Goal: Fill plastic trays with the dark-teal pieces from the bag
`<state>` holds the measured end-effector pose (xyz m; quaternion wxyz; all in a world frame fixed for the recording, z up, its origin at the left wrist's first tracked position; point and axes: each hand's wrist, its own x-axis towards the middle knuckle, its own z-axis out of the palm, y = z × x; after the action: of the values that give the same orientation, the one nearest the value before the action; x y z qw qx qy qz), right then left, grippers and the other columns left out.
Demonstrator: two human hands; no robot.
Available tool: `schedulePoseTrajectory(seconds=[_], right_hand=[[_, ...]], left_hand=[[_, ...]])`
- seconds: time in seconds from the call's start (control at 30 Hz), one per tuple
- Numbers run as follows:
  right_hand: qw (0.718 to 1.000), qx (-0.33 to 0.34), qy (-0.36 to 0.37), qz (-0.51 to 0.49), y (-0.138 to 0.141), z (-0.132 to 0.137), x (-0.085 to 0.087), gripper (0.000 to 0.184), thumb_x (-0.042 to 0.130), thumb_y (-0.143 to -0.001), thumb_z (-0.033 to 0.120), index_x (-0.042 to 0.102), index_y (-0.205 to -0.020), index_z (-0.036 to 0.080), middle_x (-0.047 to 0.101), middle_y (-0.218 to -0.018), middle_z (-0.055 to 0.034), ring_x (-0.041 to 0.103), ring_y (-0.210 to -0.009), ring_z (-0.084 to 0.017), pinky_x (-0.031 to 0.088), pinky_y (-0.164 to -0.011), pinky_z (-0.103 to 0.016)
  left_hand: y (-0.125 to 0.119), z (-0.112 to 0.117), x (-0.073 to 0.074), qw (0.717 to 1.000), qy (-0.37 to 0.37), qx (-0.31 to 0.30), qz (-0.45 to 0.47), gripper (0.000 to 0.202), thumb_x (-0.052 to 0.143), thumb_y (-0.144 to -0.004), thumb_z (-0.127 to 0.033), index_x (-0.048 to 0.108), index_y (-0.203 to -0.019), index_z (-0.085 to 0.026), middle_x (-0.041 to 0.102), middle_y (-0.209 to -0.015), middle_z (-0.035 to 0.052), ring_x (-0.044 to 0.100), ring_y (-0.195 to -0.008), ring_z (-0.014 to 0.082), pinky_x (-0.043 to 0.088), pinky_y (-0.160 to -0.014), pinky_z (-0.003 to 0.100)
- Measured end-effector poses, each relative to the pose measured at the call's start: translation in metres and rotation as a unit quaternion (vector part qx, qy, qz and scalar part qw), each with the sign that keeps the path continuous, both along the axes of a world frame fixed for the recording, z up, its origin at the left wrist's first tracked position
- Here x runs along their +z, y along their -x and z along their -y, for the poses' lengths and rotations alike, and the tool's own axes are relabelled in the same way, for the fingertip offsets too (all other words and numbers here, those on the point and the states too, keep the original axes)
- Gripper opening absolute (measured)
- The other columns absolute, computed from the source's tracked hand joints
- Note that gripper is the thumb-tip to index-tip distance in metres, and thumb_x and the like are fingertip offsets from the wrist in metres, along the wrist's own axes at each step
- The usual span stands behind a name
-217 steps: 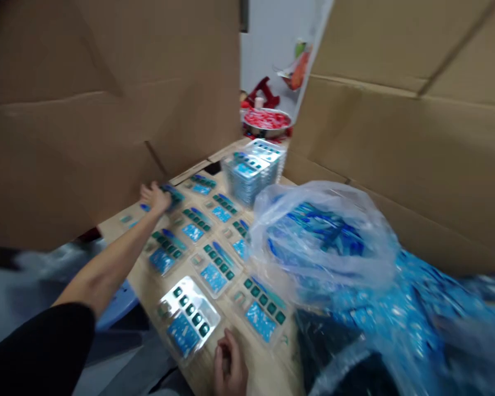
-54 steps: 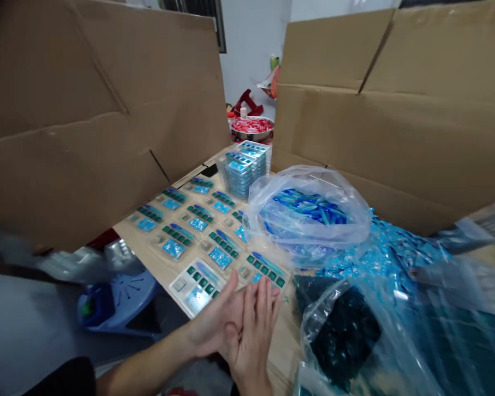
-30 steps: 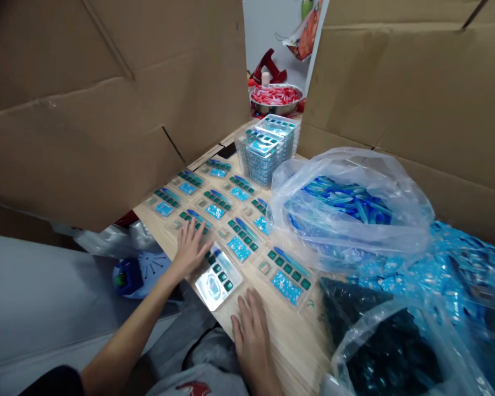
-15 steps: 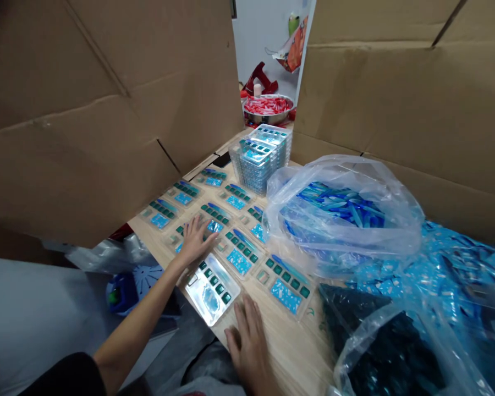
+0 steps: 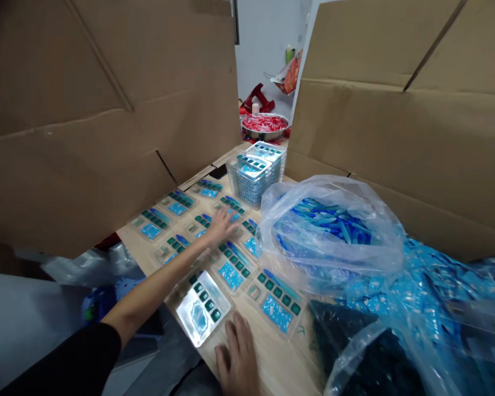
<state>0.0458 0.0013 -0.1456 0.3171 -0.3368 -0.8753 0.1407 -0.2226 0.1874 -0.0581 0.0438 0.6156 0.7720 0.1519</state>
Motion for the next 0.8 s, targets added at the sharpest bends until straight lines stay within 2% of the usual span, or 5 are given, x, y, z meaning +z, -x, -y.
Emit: schedulePoseTrajectory(seconds=[0.13,0.23,0.53,0.73,0.8], right_hand=[[0.999,-0.003,-0.032,-0.005,0.001,-0.002,-0.008,0.049,0.048,-0.093,0.032,0.045,-0.142,0.024,0.065,-0.127,-0.0116,0.064,-0.112,-0.031,0.06,-0.082,-0.044],[0.998,-0.009,-0.056,-0.02,0.001,-0.004,-0.014,0.052,0.046,-0.094,0.03,0.04,-0.145,0.025,0.068,-0.122,-0.0112,0.067,-0.108,-0.03,0.061,-0.078,-0.042],[0.998,-0.006,-0.055,-0.007,0.003,-0.004,-0.004,0.044,0.046,-0.093,0.029,0.051,-0.136,0.02,0.068,-0.122,-0.0131,0.067,-0.109,-0.03,0.061,-0.08,-0.043],[0.999,-0.014,-0.042,-0.017,0.003,-0.004,-0.008,0.045,0.046,-0.094,0.03,0.048,-0.138,0.025,0.069,-0.121,-0.0109,0.066,-0.11,-0.03,0.061,-0.08,-0.043],[0.999,-0.014,-0.041,-0.019,0.003,-0.004,-0.009,0.046,0.046,-0.094,0.03,0.047,-0.139,0.025,0.069,-0.122,-0.0105,0.066,-0.11,-0.03,0.061,-0.08,-0.043]], left_hand=[[0.067,-0.038,0.01,0.99,0.011,0.144,-0.004,0.039,0.057,-0.092,-0.033,0.052,-0.127,-0.017,0.051,-0.133,0.0115,0.054,-0.117,0.0272,0.046,-0.097,0.051],[0.096,-0.046,0.008,0.984,0.033,0.176,0.004,0.037,0.057,-0.092,-0.033,0.054,-0.124,-0.016,0.054,-0.129,0.011,0.057,-0.113,0.0258,0.049,-0.094,0.049],[0.124,-0.021,-0.009,0.981,0.054,0.185,0.025,0.034,0.057,-0.092,-0.033,0.056,-0.121,-0.016,0.057,-0.125,0.0102,0.058,-0.11,0.0244,0.05,-0.092,0.047],[0.15,0.0,-0.009,0.931,0.039,0.361,0.048,0.048,0.054,-0.092,-0.039,0.045,-0.135,-0.019,0.042,-0.143,0.0129,0.045,-0.128,0.0316,0.037,-0.104,0.058],[0.152,0.008,-0.013,0.916,0.048,0.394,0.061,0.053,0.051,-0.093,-0.044,0.041,-0.139,-0.019,0.037,-0.148,0.0138,0.038,-0.134,0.0334,0.03,-0.108,0.061]])
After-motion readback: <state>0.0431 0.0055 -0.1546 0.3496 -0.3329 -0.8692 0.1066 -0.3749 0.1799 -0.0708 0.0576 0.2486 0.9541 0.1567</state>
